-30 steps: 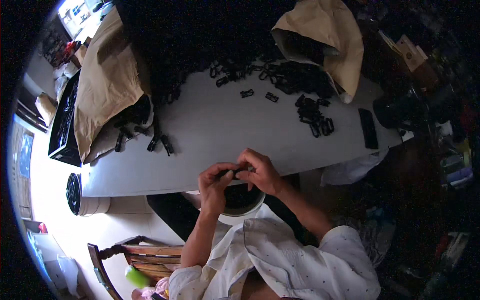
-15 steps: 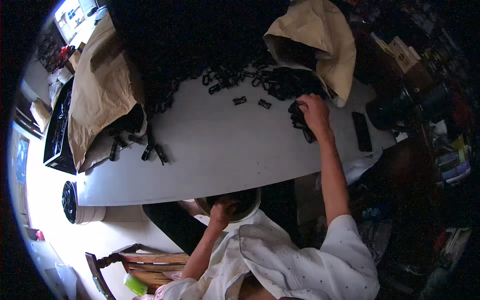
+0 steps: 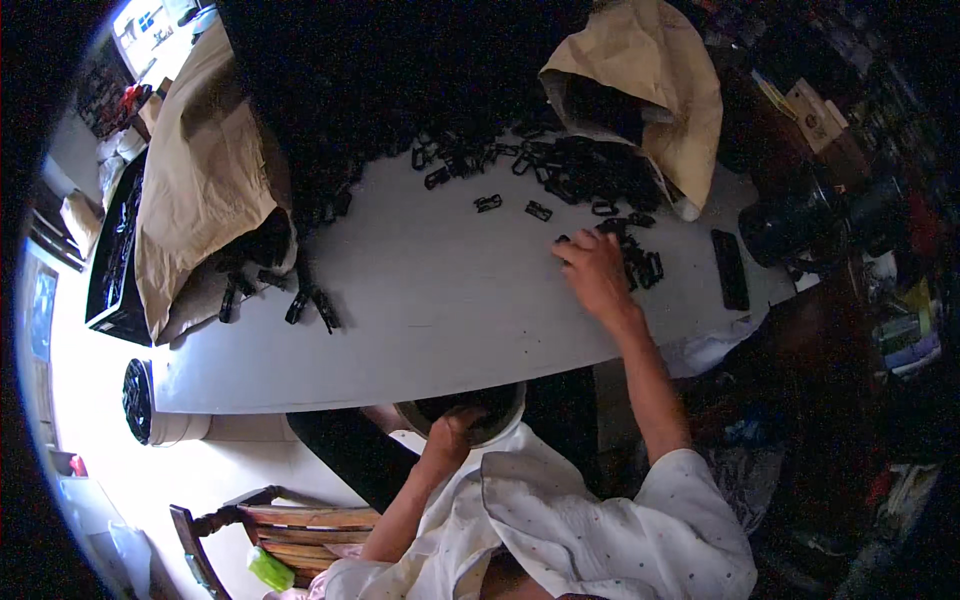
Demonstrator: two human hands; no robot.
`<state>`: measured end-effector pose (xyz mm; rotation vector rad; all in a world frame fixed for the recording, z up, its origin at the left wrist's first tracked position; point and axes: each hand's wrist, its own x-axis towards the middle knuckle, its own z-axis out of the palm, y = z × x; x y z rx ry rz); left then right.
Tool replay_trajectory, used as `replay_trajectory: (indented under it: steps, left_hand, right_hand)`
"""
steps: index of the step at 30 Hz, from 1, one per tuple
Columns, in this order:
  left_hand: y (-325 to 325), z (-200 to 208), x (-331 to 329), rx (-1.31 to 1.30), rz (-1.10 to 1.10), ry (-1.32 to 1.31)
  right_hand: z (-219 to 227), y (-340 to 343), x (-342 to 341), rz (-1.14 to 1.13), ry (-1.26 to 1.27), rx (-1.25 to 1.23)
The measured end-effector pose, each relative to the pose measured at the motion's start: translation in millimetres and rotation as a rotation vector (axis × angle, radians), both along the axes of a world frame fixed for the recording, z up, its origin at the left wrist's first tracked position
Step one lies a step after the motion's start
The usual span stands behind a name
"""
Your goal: Assembling small black plastic components by hand at a workbench.
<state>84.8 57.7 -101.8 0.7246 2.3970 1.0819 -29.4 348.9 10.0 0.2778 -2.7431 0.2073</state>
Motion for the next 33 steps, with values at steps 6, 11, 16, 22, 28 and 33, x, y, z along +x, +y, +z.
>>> replay_trajectory:
  steps: [6,11,16,22,28,33]
  left_hand:
    - [-3,27,-2,0.081,-0.039,0.022]
    - [-4,52,-10,0.066,0.006,0.018]
    - [-12,75,-15,0.125,0.061,0.004]
    - [-19,81,-18,0.291,0.175,-0.120]
    - [-26,100,-32,0.392,0.339,-0.216]
    - [-28,112,-33,0.355,0.360,-0.137]
  right_hand:
    - [25,32,-5,-0.088,-0.040,-0.390]
    - [16,12,-11,-0.130,-0.106,-0.240]
    - [15,18,-14,0.066,0.011,-0.075]
    - [2,28,-30,0.207,-0.135,-0.080]
    - [2,16,-59,-0.123,-0.061,-0.135]
    - [-3,12,-70,-0.162,-0.051,-0.135]
